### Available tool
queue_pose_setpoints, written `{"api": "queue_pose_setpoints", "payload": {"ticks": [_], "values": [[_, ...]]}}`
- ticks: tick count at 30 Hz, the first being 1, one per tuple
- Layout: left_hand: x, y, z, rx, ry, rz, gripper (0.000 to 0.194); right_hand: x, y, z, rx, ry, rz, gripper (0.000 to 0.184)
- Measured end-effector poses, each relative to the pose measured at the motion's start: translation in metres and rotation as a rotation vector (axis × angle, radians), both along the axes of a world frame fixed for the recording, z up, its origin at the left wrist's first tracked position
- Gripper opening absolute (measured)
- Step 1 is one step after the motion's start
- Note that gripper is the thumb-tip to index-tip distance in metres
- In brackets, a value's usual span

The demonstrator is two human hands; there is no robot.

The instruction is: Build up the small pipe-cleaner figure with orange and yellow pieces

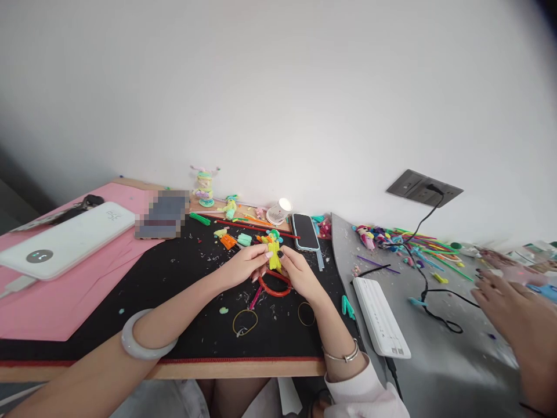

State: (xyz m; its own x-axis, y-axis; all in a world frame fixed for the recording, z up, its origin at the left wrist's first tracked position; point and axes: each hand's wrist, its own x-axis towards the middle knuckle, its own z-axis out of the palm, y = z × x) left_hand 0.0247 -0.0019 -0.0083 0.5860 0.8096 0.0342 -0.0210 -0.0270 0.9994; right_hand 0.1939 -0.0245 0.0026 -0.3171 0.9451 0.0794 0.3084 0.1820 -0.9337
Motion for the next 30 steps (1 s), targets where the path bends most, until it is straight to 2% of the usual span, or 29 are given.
{"api": "queue_pose_setpoints", "payload": {"ticks": [4,7,8,9,10,13,16,18,21,23,26,30], "values": [[0.0,0.0,-0.002,-0.004,-0.023,-0.002,0.032,0.011,-0.004,0.01,0.052,-0.115,0.006,0.02],[0.0,0.0,-0.002,-0.036,-0.05,-0.018,0.033,0.052,-0.004,0.028,0.065,-0.164,0.02,0.019],[0.001,0.0,-0.002,-0.048,-0.058,-0.024,0.033,0.07,-0.002,0.033,0.072,-0.188,0.046,0.018],[0.001,0.001,-0.002,-0.06,-0.065,-0.029,0.033,0.087,0.001,0.037,0.084,-0.286,0.183,0.013],[0.001,0.001,-0.002,-0.071,-0.072,-0.034,0.033,0.103,0.006,0.04,0.098,-0.311,0.212,0.014],[0.001,0.001,-0.001,-0.093,-0.082,-0.048,0.034,0.131,0.019,0.037,0.204,-0.374,0.333,0.023],[0.001,0.002,-0.003,-0.093,-0.086,-0.063,0.033,0.115,0.021,0.023,0.202,-0.318,0.337,0.027],[0.001,0.003,-0.004,-0.083,-0.085,-0.068,0.032,0.086,0.016,0.013,0.155,-0.163,0.167,0.027],[0.001,0.003,-0.006,-0.067,-0.084,-0.072,0.032,0.035,0.004,0.001,0.133,-0.122,0.111,0.025],[0.001,0.003,-0.006,-0.062,-0.083,-0.074,0.031,0.012,-0.001,-0.001,0.118,-0.104,0.076,0.024],[0.001,0.003,-0.006,-0.058,-0.079,-0.073,0.031,0.0,-0.003,0.002,0.107,-0.097,0.053,0.024],[0.001,0.003,-0.006,-0.046,-0.076,-0.072,0.03,0.002,-0.002,0.006,0.098,-0.1,0.047,0.024]]}}
